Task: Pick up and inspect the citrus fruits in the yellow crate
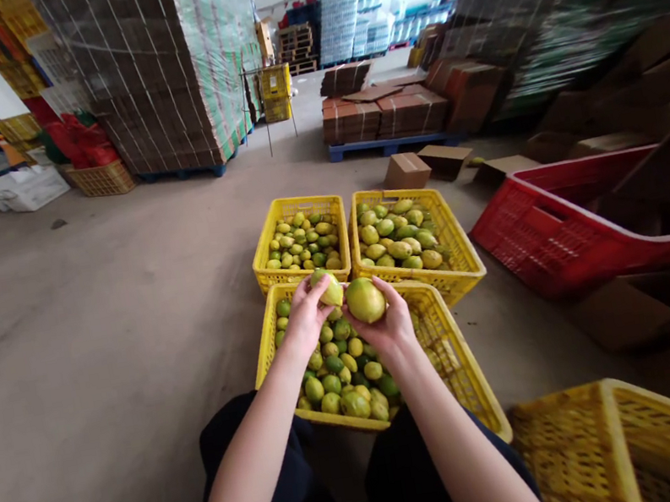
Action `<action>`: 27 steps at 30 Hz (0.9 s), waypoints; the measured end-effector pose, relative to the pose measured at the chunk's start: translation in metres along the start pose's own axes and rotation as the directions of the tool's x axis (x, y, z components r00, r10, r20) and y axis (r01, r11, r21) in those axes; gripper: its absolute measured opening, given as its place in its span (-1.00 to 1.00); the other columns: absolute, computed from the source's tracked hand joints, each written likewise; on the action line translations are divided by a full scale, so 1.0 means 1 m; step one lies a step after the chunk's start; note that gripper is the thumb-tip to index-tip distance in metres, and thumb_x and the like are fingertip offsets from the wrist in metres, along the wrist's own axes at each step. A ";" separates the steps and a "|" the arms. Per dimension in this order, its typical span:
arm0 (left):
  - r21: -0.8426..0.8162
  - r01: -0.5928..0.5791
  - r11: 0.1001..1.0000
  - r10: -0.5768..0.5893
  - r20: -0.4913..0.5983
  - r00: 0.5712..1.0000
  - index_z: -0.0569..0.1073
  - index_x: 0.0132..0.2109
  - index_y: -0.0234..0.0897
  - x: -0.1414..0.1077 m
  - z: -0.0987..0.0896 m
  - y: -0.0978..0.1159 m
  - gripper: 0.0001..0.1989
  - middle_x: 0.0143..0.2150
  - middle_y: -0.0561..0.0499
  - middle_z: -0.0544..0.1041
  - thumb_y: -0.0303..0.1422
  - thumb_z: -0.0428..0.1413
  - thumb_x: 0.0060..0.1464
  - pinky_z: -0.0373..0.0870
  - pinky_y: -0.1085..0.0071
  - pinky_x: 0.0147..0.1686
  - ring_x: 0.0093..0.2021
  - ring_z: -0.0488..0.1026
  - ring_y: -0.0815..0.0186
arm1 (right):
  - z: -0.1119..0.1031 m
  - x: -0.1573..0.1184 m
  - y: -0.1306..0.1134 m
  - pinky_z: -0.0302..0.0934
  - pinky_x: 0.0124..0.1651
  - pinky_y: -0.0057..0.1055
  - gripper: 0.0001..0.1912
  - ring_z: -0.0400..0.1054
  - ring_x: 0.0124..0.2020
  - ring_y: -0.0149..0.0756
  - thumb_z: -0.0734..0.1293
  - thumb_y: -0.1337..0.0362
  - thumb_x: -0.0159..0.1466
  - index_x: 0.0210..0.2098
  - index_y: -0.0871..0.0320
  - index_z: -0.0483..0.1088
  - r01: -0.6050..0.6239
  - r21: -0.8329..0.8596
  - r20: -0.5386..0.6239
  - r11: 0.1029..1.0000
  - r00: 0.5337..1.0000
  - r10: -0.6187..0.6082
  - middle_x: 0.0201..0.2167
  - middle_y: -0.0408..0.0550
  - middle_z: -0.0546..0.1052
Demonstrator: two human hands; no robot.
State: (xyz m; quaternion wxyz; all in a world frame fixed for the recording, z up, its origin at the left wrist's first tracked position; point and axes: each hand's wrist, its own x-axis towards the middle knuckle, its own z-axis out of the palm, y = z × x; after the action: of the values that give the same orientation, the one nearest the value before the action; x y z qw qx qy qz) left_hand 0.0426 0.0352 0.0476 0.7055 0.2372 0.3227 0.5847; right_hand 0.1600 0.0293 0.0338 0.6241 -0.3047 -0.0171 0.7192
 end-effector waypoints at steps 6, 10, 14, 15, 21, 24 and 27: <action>-0.035 0.051 0.998 -0.051 0.006 0.999 0.40 -0.33 -0.30 0.006 -0.001 -0.003 -0.82 -0.39 0.02 0.51 -0.42 0.22 -0.14 0.39 0.48 -0.38 -0.38 0.46 0.37 | -0.003 0.003 -0.004 0.37 -0.47 -0.34 -0.89 0.43 -0.47 -0.26 0.27 0.27 0.10 -0.37 0.18 0.34 -0.024 0.032 -0.051 0.999 0.998 0.025 -0.53 -0.06 0.51; -0.033 0.078 0.996 -0.078 0.004 0.997 0.40 -0.33 -0.30 0.007 -0.001 -0.003 -0.83 -0.39 0.00 0.52 -0.41 0.21 -0.13 0.40 0.45 -0.37 -0.36 0.48 0.33 | -0.004 0.003 -0.006 0.38 -0.44 -0.32 -0.87 0.43 -0.46 -0.25 0.28 0.28 0.09 -0.36 0.19 0.33 -0.040 0.050 -0.048 0.998 0.998 0.043 -0.51 -0.05 0.51; -0.047 0.075 0.996 -0.075 0.001 0.997 0.40 -0.36 -0.31 0.005 0.001 -0.003 -0.84 -0.41 0.03 0.50 -0.42 0.22 -0.14 0.39 0.47 -0.38 -0.39 0.46 0.36 | -0.002 -0.001 -0.006 0.37 -0.44 -0.33 -0.86 0.42 -0.46 -0.26 0.28 0.29 0.08 -0.35 0.18 0.32 -0.039 0.067 -0.061 0.997 0.997 0.043 -0.52 -0.07 0.50; -0.052 0.074 0.996 -0.074 -0.004 0.997 0.40 -0.36 -0.31 0.004 0.002 -0.003 -0.84 -0.41 0.03 0.50 -0.42 0.22 -0.15 0.39 0.47 -0.38 -0.40 0.46 0.37 | -0.001 -0.002 -0.006 0.37 -0.45 -0.34 -0.87 0.42 -0.46 -0.27 0.28 0.29 0.08 -0.35 0.18 0.32 -0.036 0.069 -0.070 0.997 0.997 0.041 -0.52 -0.07 0.50; -0.058 0.097 0.994 -0.096 0.006 0.995 0.41 -0.33 -0.32 0.001 -0.001 -0.006 -0.81 -0.38 0.03 0.51 -0.39 0.22 -0.14 0.38 0.47 -0.35 -0.38 0.46 0.38 | 0.003 -0.011 -0.005 0.37 -0.45 -0.36 -0.88 0.41 -0.47 -0.28 0.23 0.27 0.13 -0.35 0.18 0.32 -0.044 0.057 -0.091 0.997 0.995 0.049 -0.53 -0.06 0.50; -0.044 0.122 0.992 -0.122 0.013 0.992 0.42 -0.31 -0.34 0.000 -0.004 -0.007 -0.80 -0.39 0.01 0.51 -0.37 0.21 -0.13 0.38 0.48 -0.36 -0.39 0.45 0.38 | 0.002 -0.012 -0.005 0.37 -0.45 -0.35 -0.89 0.41 -0.46 -0.27 0.23 0.27 0.13 -0.34 0.16 0.31 -0.048 0.064 -0.100 0.997 0.994 0.054 -0.53 -0.07 0.50; -0.041 0.146 0.988 -0.146 0.013 0.989 0.42 -0.30 -0.35 0.000 -0.006 -0.008 -0.81 -0.40 0.00 0.51 -0.37 0.20 -0.11 0.38 0.49 -0.37 -0.39 0.45 0.38 | 0.001 -0.012 -0.004 0.36 -0.48 -0.37 -0.89 0.42 -0.46 -0.26 0.24 0.27 0.12 -0.35 0.16 0.31 -0.053 0.059 -0.096 0.997 0.994 0.059 -0.52 -0.05 0.50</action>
State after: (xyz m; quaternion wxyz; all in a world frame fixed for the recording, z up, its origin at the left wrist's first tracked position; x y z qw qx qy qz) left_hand 0.0440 0.0331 0.0377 0.7528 0.2010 0.3231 0.5371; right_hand 0.1631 0.0199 0.0408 0.6121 -0.3221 0.0423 0.7209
